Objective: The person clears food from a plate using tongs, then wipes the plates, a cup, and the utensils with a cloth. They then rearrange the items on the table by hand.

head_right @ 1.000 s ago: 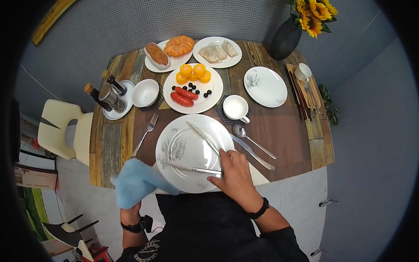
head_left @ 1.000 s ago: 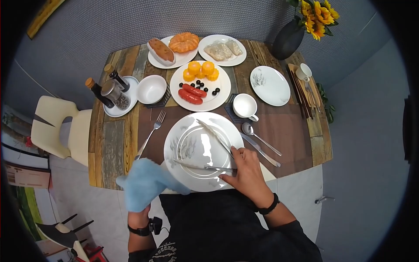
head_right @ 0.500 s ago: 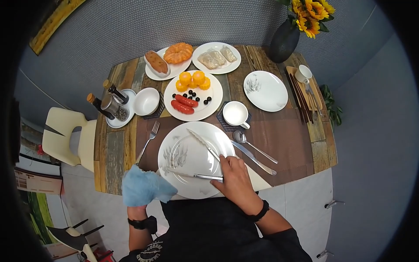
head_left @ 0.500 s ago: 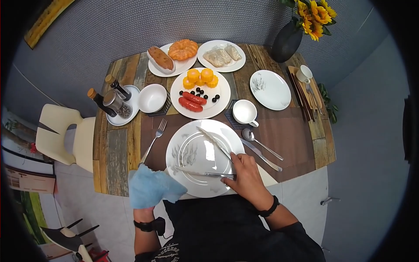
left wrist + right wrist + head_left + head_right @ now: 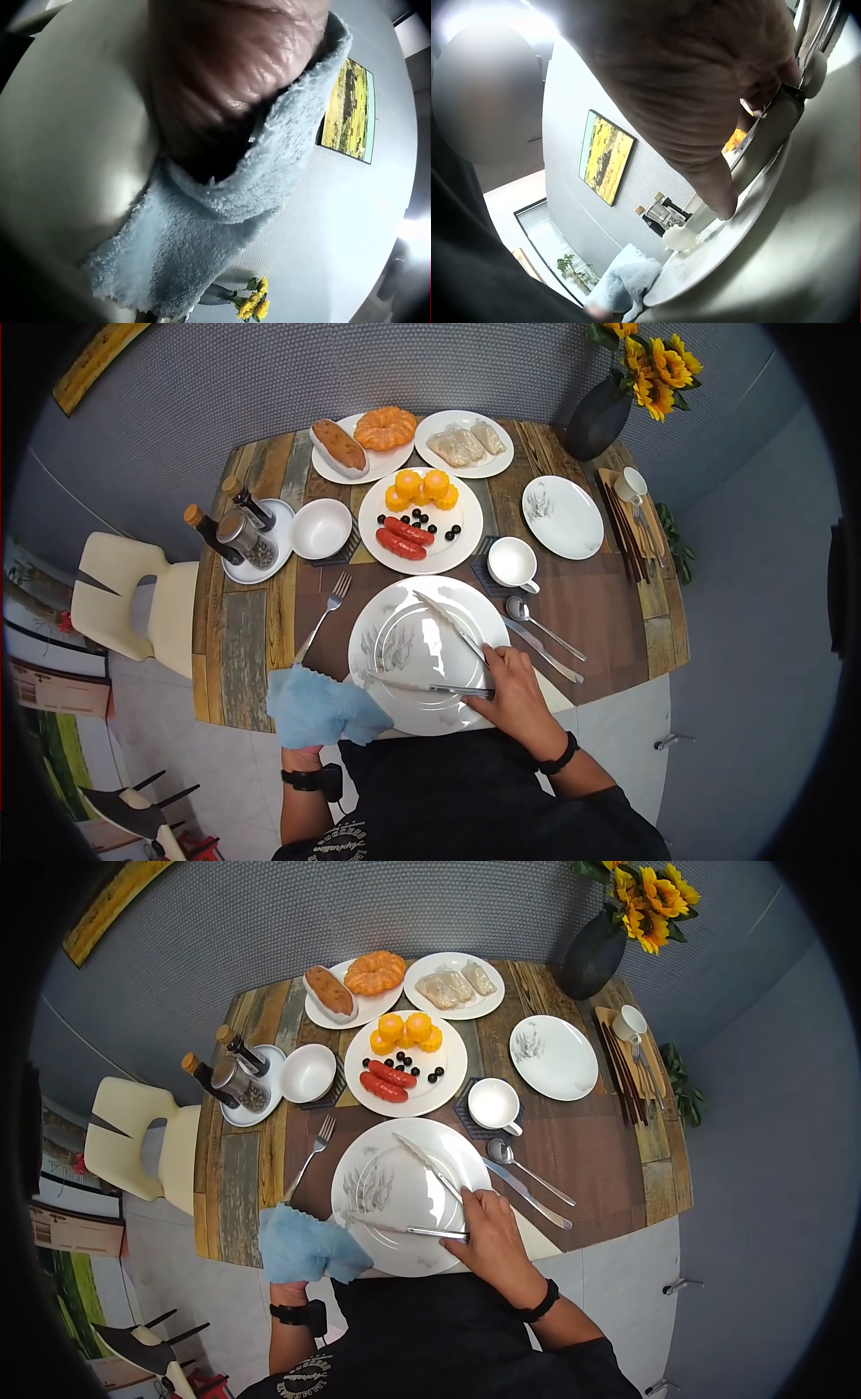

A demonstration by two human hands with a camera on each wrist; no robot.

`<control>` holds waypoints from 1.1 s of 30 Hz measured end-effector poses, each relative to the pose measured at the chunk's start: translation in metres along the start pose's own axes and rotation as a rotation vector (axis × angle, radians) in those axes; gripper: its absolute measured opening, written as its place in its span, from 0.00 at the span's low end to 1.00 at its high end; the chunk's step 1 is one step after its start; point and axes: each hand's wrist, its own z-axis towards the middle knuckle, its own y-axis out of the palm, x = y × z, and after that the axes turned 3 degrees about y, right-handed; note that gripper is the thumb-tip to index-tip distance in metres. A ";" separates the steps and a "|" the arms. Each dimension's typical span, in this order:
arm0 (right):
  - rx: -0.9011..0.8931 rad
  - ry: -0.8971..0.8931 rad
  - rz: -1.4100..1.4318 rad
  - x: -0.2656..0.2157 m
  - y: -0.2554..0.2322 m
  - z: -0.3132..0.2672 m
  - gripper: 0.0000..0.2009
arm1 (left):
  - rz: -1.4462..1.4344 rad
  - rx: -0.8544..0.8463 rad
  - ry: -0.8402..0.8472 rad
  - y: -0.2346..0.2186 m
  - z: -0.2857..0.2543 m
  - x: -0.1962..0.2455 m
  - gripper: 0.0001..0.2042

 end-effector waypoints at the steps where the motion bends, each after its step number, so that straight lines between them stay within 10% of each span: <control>1: -0.003 0.000 -0.003 0.000 0.000 0.000 0.41 | 0.667 -0.106 0.117 0.006 0.001 0.015 0.21; 2: -0.003 0.001 -0.003 0.000 -0.001 0.001 0.41 | 1.333 -0.213 0.232 0.016 0.003 0.033 0.20; 5: -0.016 -0.006 -0.007 0.000 -0.001 0.003 0.40 | 1.633 -0.201 0.435 0.039 0.007 0.065 0.16; 21: 0.190 -0.070 0.119 0.015 -0.058 0.016 0.40 | 1.649 -0.108 0.309 0.052 0.008 0.087 0.09; 25: 0.166 0.208 0.079 0.007 -0.106 0.047 0.30 | 1.559 -0.087 0.328 0.053 0.007 0.097 0.09; 33: 0.207 0.012 -0.190 0.063 -0.115 0.154 0.22 | 1.560 0.032 0.468 0.063 0.008 0.114 0.09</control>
